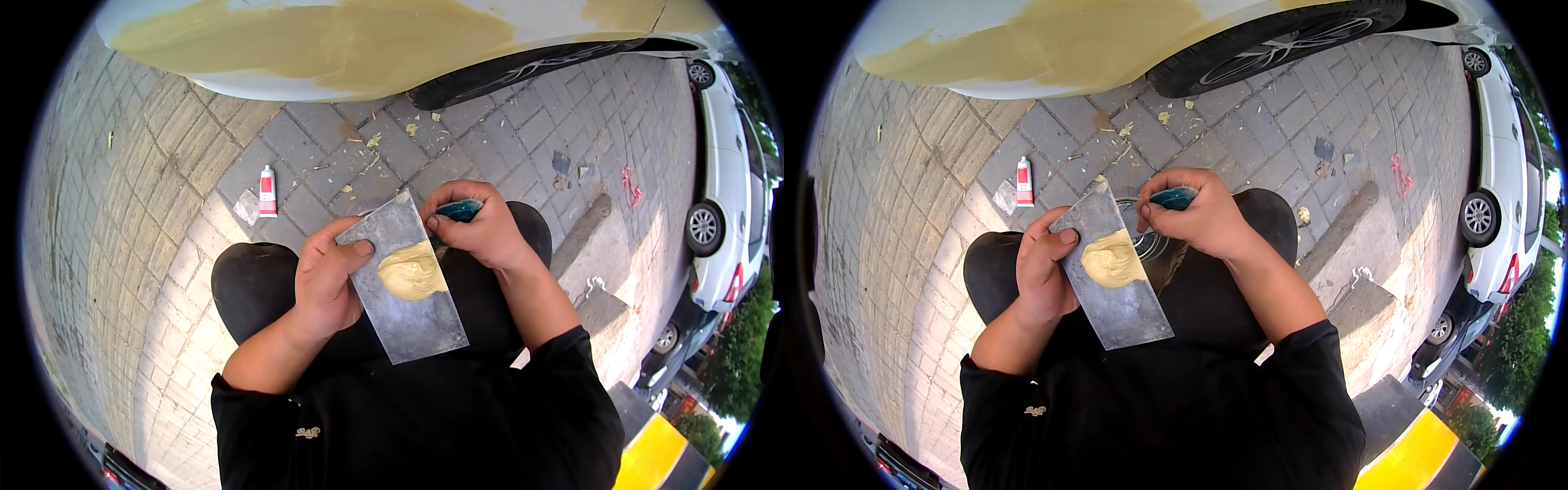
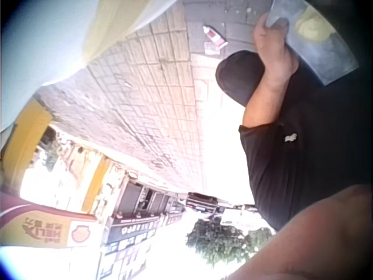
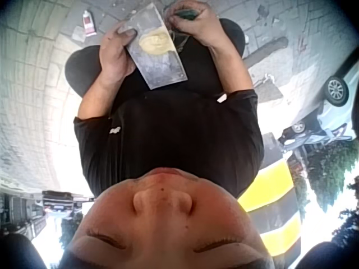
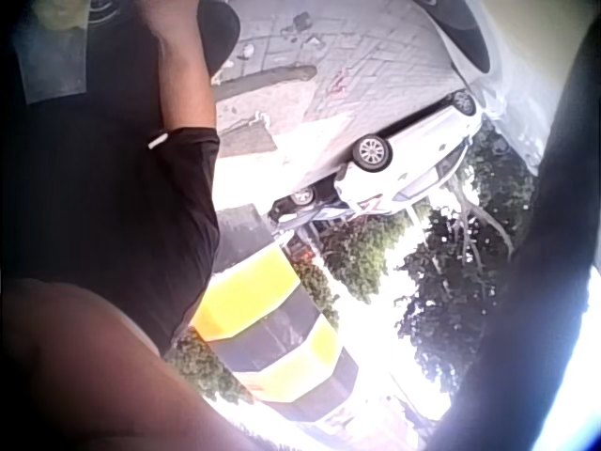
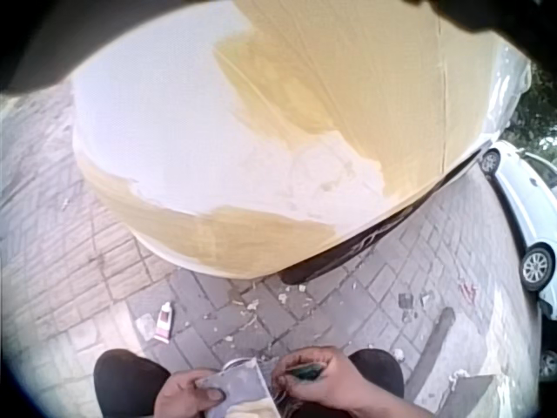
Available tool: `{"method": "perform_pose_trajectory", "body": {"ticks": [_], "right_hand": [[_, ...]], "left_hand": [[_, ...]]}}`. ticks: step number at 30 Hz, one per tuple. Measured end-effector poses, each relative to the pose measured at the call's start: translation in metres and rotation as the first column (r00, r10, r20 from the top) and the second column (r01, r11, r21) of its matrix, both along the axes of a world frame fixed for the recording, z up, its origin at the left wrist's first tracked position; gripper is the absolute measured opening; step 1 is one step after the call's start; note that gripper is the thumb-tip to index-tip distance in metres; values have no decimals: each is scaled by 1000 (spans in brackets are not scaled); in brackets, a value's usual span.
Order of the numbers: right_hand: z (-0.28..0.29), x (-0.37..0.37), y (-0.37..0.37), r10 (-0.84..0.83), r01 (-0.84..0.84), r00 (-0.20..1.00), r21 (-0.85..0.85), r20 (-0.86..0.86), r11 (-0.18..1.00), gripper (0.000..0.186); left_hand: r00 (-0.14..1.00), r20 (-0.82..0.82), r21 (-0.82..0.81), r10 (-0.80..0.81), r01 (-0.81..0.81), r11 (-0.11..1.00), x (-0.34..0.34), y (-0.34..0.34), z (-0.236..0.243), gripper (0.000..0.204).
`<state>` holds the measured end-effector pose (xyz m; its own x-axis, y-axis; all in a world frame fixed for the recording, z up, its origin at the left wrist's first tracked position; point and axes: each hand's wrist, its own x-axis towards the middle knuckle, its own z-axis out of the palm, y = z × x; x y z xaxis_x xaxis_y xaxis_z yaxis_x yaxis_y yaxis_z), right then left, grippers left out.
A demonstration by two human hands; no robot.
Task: The person mixes a yellow body filler with a hardener on a metal mixing board using two putty knives. They then apply the mixed filler to a damaged area on the rear bumper of a white car, smoothing it over the surface.
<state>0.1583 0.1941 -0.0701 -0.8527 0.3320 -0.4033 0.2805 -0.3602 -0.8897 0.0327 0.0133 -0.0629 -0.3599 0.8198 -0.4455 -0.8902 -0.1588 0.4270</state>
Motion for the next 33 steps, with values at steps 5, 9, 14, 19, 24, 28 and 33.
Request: {"method": "perform_pose_trajectory", "body": {"ticks": [5,9,14,19,24,28,33], "right_hand": [[6,-4,-4,-67,68,998,-55,15,996,10],[2,-2,-4,-65,61,997,-79,-48,995,13],[6,-8,-1,-279,260,960,-449,25,855,29],[-18,5,18,-478,452,876,-438,56,777,34],[-9,3,28,-616,557,786,-369,-56,744,22],[-17,28,57,-438,223,821,-500,-366,837,28],[-27,15,25,-104,49,953,194,286,980,33]], "left_hand": [[1000,4,9,-5,5,1000,0,-1,1,30],[1000,9,16,5,-5,1000,1,-3,1,31],[999,44,150,8,-15,989,-4,-10,-7,34],[986,-63,198,156,-141,970,-30,-5,8,40],[889,-244,-85,388,-418,904,-43,-9,1,33],[865,-255,-97,432,-467,879,-50,-16,-1,34],[850,-213,-120,482,-512,851,-51,-6,5,33]]}}
